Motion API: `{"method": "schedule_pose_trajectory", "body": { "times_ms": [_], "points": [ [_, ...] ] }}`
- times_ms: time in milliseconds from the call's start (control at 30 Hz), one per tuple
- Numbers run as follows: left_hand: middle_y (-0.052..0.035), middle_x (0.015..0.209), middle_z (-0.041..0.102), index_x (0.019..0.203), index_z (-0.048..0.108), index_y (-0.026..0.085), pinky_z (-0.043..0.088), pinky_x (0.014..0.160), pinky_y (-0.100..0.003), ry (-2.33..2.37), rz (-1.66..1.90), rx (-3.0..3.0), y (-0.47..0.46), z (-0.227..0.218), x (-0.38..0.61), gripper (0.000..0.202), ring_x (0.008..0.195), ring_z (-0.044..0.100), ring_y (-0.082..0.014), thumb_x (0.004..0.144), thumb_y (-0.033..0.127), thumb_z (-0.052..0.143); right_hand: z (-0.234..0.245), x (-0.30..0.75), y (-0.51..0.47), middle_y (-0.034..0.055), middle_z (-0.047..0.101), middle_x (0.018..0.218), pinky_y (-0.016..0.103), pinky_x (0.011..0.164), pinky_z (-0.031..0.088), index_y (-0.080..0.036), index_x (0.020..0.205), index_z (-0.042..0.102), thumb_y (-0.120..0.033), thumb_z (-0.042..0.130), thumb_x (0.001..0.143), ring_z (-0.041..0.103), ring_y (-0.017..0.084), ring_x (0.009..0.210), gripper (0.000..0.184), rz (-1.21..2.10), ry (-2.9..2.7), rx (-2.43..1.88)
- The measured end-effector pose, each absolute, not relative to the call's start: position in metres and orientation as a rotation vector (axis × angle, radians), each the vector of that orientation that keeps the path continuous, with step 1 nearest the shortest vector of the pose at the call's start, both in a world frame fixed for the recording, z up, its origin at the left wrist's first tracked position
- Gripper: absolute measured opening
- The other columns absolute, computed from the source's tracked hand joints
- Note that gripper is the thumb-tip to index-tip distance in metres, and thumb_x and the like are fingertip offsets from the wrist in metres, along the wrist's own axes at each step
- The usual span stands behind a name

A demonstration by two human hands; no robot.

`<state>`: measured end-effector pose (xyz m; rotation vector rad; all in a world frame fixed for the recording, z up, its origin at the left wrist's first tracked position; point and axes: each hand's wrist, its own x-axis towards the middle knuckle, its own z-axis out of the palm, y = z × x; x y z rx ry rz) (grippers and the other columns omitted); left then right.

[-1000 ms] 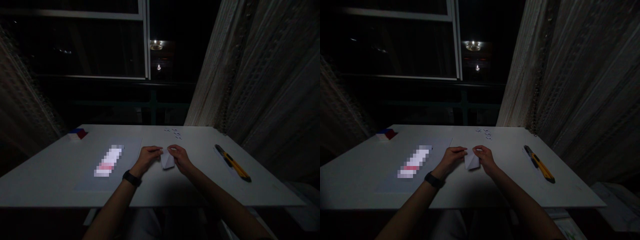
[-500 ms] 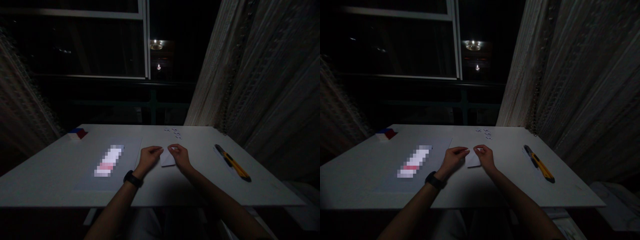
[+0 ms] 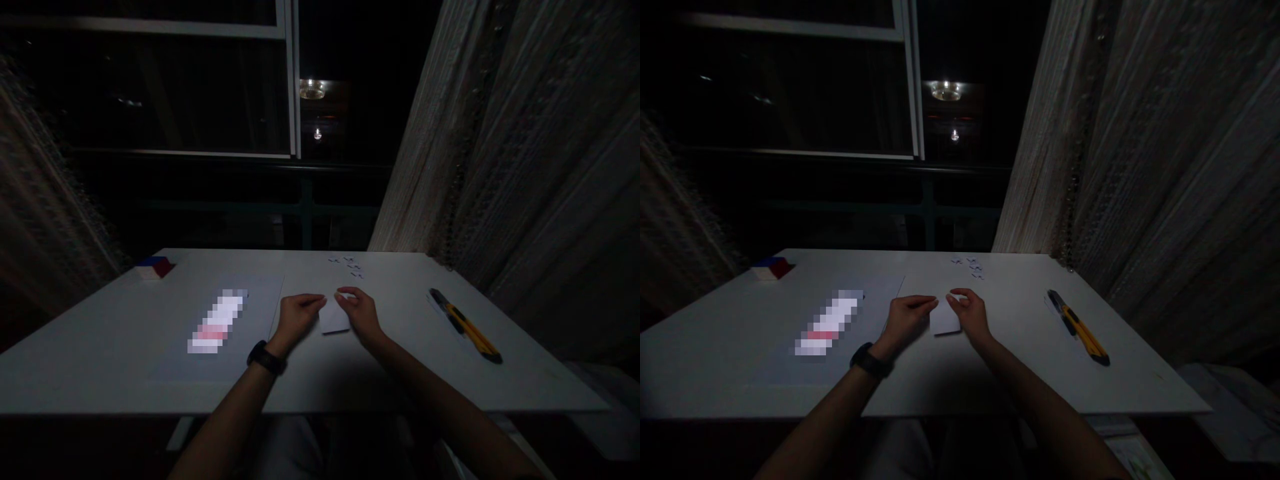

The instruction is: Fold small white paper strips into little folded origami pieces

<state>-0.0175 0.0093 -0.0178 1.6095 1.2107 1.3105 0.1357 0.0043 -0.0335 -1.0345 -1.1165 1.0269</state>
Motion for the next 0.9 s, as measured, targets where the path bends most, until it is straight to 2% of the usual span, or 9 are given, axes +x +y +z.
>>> {"method": "schedule_pose_trajectory", "body": {
  "times_ms": [167,367,500,733,900],
  "points": [
    [-0.009,0.078,0.07,0.077,0.071,0.014,0.049,0.071,-0.029,1.203,1.331,1.588,0.0116,-0.0197,-0.0186,0.024,0.075,0.065,-0.0201,0.064,0.033,0.068,-0.0354,0.1357,0.0061,-0.001,0.057,0.052,0.022,0.046,0.037,-0.014,0.062,0.058,-0.043,0.07,0.059,0.049,0.01,0.047,0.031,1.156,-1.011,-0.975],
    [-0.0089,0.074,0.07,0.075,0.071,0.013,0.049,0.063,-0.027,1.191,1.295,1.539,0.0114,-0.0161,-0.0191,0.023,0.068,0.064,-0.0192,0.06,0.03,0.07,-0.0333,0.1381,0.0061,-0.0019,0.053,0.049,0.022,0.045,0.039,-0.014,0.053,0.056,-0.038,0.074,0.054,0.049,0.01,0.046,0.03,1.225,-0.904,-1.012],
    [-0.0091,0.072,0.07,0.075,0.071,0.012,0.048,0.058,-0.026,1.164,1.271,1.5,0.0109,-0.0162,-0.0181,0.025,0.064,0.063,-0.0183,0.06,0.031,0.071,-0.0307,0.1403,0.0049,-0.0011,0.054,0.048,0.023,0.045,0.039,-0.013,0.051,0.057,-0.033,0.075,0.051,0.05,0.011,0.046,0.027,1.251,-0.862,-1.001],
    [-0.0089,0.07,0.07,0.075,0.071,0.011,0.048,0.058,-0.025,1.152,1.258,1.515,0.0095,-0.0168,-0.0165,0.023,0.062,0.063,-0.0171,0.061,0.03,0.07,-0.0318,0.1432,0.0064,-0.0008,0.054,0.048,0.024,0.046,0.041,-0.013,0.051,0.058,-0.029,0.074,0.051,0.051,0.012,0.047,0.023,1.24,-0.84,-1.018],
    [-0.0088,0.072,0.07,0.075,0.071,0.013,0.049,0.059,-0.026,1.184,1.268,1.525,0.0109,-0.0168,-0.0179,0.021,0.064,0.063,-0.0177,0.062,0.029,0.07,-0.0328,0.1416,0.0069,-0.0007,0.055,0.051,0.023,0.045,0.041,-0.013,0.057,0.059,-0.035,0.074,0.049,0.051,0.011,0.048,0.028,1.258,-0.873,-1.039]
  ]
}}
